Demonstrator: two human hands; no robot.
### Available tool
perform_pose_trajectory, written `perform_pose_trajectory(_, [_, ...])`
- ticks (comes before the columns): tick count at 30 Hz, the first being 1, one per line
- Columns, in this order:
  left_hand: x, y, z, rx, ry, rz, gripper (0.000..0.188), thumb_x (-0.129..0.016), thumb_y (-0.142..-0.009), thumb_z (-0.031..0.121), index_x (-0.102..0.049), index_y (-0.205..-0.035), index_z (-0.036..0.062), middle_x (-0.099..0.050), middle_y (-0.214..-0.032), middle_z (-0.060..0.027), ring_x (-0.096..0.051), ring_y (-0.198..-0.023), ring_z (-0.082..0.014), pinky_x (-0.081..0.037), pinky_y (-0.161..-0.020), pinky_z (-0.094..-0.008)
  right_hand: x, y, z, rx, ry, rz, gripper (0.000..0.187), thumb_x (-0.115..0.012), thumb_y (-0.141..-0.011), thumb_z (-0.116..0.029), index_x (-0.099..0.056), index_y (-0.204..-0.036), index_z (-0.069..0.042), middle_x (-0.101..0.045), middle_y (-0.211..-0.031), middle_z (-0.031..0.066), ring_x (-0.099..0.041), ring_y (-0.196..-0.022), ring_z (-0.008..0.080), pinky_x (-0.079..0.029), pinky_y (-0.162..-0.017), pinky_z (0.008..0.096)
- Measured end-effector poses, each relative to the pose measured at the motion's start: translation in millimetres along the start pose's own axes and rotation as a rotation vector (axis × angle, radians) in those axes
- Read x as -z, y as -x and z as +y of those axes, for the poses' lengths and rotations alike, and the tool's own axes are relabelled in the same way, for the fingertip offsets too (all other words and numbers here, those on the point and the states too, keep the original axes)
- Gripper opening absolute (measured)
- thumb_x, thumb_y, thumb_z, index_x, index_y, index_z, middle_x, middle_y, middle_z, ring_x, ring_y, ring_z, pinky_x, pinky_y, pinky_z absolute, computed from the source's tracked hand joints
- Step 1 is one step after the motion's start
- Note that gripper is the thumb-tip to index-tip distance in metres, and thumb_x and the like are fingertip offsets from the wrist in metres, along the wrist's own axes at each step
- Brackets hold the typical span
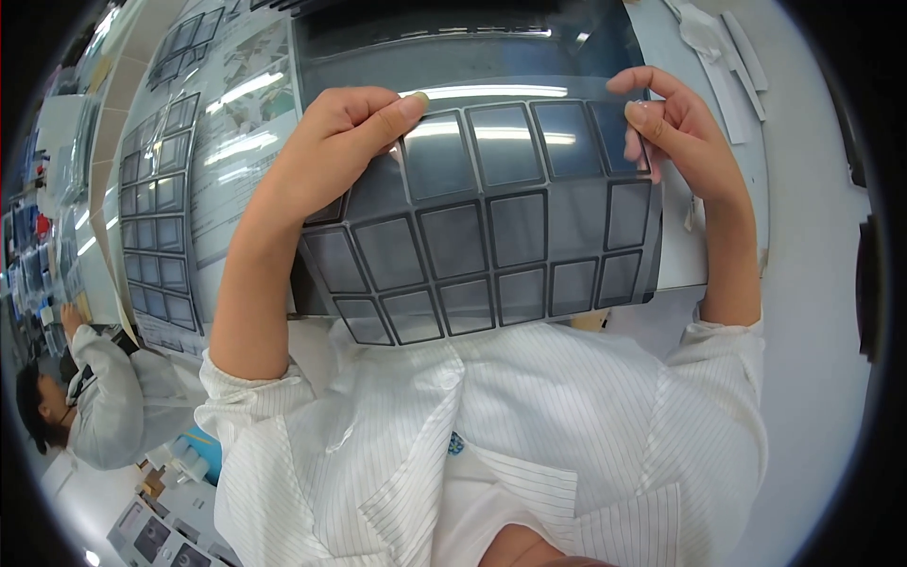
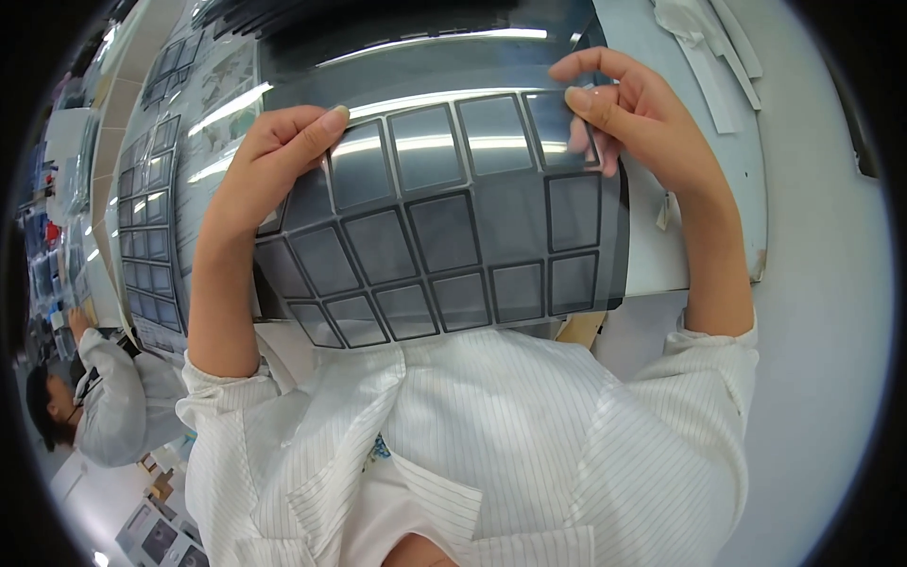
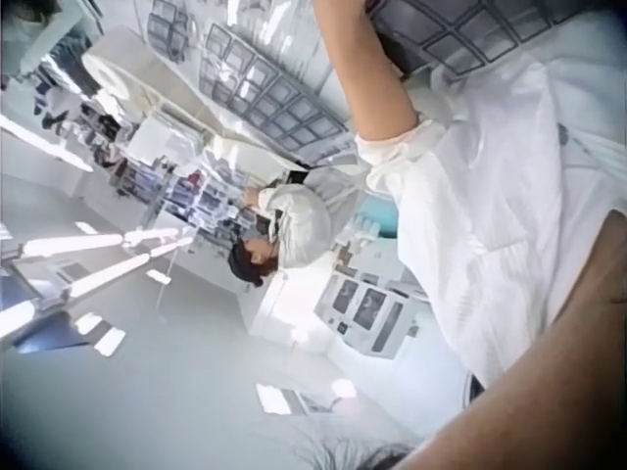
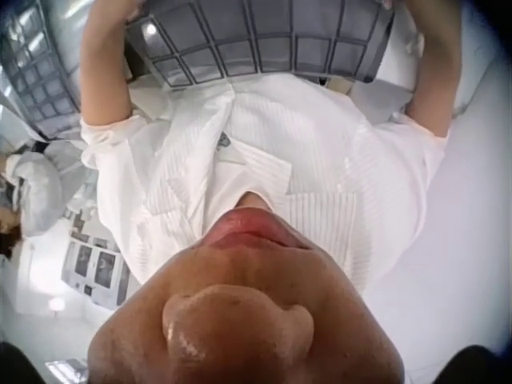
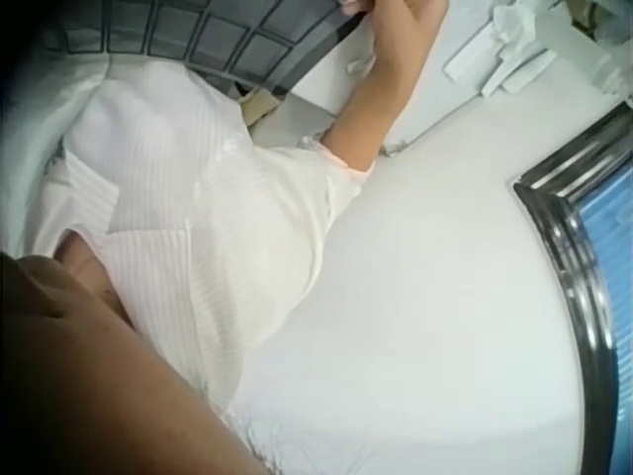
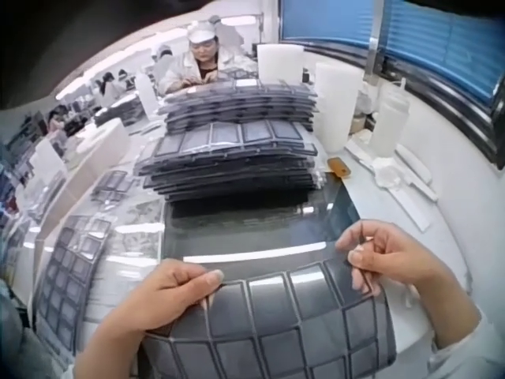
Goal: Inspecting small electronic components in a grid tray and applying protective plastic film.
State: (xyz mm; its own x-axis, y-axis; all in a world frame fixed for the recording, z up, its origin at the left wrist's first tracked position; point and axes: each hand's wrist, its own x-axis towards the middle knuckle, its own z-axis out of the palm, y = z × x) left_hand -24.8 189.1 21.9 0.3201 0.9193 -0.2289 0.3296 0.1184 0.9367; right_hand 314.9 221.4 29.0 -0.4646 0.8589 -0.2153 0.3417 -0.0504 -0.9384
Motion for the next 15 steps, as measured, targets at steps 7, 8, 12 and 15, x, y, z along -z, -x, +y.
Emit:
perform_pose_trajectory(7, [6.8,1.3,0.0,0.034,0.083,-0.082,0.042,-0.059,-0.097,0.038,-0.057,-0.068,0.008,-0.042,-0.061,0.0089,-0.033,-0.056,-0.0022,-0.026,-0.051,-0.0213,-4.2,1.9,-3.5,-0.038,-0.037,-0.021,0.029,-0.057,-0.099,-0.023,-0.052,-0.121,-0.005,-0.061,-0.062,-0.0004,-0.049,-0.044,0.0017,-0.039,-0.042,0.0142])
perform_pose_trajectory(8, [7.3,1.9,1.2,0.039,0.083,-0.09,0.042,-0.059,-0.097,0.039,-0.058,-0.069,0.0078,-0.043,-0.062,0.0085,-0.035,-0.056,-0.0023,-0.027,-0.051,-0.0212,-4.2,2.2,-4.0,-0.044,-0.037,-0.029,0.03,-0.057,-0.098,-0.023,-0.052,-0.121,-0.005,-0.061,-0.062,-0.0004,-0.049,-0.043,0.0018,-0.039,-0.042,0.0142])
perform_pose_trajectory(12, [7.8,3.3,4.4,0.044,0.067,-0.091,0.041,-0.058,-0.097,0.039,-0.059,-0.07,0.0074,-0.047,-0.063,0.0076,-0.038,-0.057,-0.0022,-0.03,-0.051,-0.0214,-4.1,2.3,-2.7,-0.046,-0.044,-0.032,0.031,-0.057,-0.098,-0.023,-0.051,-0.122,-0.005,-0.061,-0.062,0.0,-0.049,-0.043,0.0022,-0.039,-0.042,0.0143])
perform_pose_trajectory(15, [8.3,2.7,3.2,0.078,0.046,-0.098,0.042,-0.058,-0.097,0.037,-0.058,-0.069,0.0073,-0.046,-0.062,0.0076,-0.038,-0.058,-0.0021,-0.031,-0.052,-0.0216,-3.9,2.1,-3.2,-0.045,-0.049,-0.047,0.031,-0.057,-0.098,-0.023,-0.051,-0.122,-0.004,-0.061,-0.061,0.0003,-0.049,-0.041,0.0027,-0.039,-0.041,0.0144])
